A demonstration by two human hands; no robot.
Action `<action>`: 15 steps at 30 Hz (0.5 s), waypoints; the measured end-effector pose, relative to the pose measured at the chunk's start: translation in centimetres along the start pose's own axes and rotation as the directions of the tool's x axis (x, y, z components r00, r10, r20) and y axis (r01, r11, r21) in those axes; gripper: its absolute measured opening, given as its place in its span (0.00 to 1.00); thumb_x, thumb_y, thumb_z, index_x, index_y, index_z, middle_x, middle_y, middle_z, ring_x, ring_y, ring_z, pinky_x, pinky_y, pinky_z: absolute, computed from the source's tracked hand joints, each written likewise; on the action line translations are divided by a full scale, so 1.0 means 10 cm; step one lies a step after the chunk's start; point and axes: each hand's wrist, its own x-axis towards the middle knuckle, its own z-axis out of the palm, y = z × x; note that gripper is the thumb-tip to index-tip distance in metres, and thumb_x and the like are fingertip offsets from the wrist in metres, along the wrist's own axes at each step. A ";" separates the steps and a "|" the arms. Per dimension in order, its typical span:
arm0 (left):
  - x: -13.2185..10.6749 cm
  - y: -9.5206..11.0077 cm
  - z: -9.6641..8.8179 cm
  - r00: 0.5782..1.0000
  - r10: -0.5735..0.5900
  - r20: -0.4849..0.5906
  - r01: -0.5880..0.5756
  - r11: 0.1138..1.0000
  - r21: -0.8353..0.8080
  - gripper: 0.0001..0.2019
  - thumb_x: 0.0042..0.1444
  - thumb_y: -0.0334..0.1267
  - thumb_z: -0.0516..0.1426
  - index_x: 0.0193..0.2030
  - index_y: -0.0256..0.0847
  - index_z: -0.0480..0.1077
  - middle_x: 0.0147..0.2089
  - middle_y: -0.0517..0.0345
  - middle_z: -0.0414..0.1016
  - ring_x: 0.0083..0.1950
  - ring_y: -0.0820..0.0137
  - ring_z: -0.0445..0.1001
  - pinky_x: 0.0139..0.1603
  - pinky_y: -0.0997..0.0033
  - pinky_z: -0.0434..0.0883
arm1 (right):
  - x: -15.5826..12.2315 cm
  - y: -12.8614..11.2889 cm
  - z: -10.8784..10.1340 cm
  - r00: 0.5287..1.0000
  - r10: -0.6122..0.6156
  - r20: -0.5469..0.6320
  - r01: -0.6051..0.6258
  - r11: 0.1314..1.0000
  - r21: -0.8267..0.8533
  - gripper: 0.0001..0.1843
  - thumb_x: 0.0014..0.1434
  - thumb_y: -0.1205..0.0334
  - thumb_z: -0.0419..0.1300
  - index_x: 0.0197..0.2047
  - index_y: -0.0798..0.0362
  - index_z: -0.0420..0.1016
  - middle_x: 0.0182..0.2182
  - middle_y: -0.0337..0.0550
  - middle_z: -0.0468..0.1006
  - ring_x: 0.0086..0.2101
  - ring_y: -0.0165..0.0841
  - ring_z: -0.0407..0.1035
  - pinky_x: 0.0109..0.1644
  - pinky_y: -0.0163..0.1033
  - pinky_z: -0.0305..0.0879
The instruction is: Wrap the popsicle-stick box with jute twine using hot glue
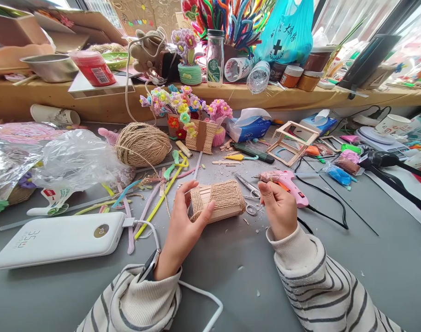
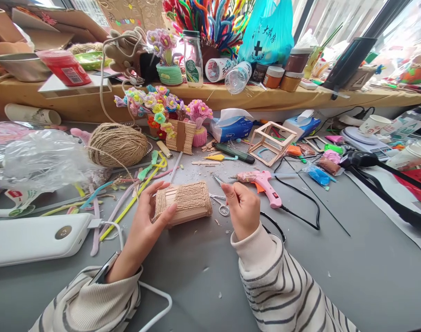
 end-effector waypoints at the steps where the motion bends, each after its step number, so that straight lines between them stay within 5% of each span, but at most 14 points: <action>1: 0.00 0.00 0.00 1.000 0.000 0.002 0.000 1.000 -0.019 0.27 0.49 0.50 0.56 0.54 0.45 0.55 0.56 0.52 0.60 0.57 0.61 0.62 0.60 0.53 0.57 | 0.00 0.00 0.00 1.000 -0.011 0.000 0.011 1.000 0.004 0.25 0.57 0.48 0.52 0.14 0.53 0.56 0.13 0.34 0.59 0.18 0.25 0.53 0.24 0.34 0.52; 10: 0.01 0.02 0.01 0.999 -0.037 -0.012 0.035 0.991 -0.128 0.25 0.51 0.50 0.55 0.53 0.44 0.56 0.56 0.51 0.61 0.57 0.60 0.61 0.61 0.51 0.54 | -0.02 0.00 0.05 0.999 0.049 0.011 -0.049 0.996 0.075 0.09 0.52 0.56 0.60 0.33 0.53 0.72 0.25 0.40 0.74 0.25 0.29 0.66 0.30 0.35 0.63; 15: 0.01 0.03 0.00 0.999 -0.033 -0.006 0.032 0.994 -0.101 0.27 0.48 0.50 0.57 0.53 0.45 0.55 0.56 0.51 0.60 0.57 0.60 0.63 0.60 0.51 0.56 | -0.04 -0.03 0.02 0.991 0.116 0.061 -0.120 0.990 0.069 0.20 0.55 0.48 0.54 0.20 0.53 0.68 0.14 0.36 0.68 0.16 0.26 0.60 0.23 0.35 0.58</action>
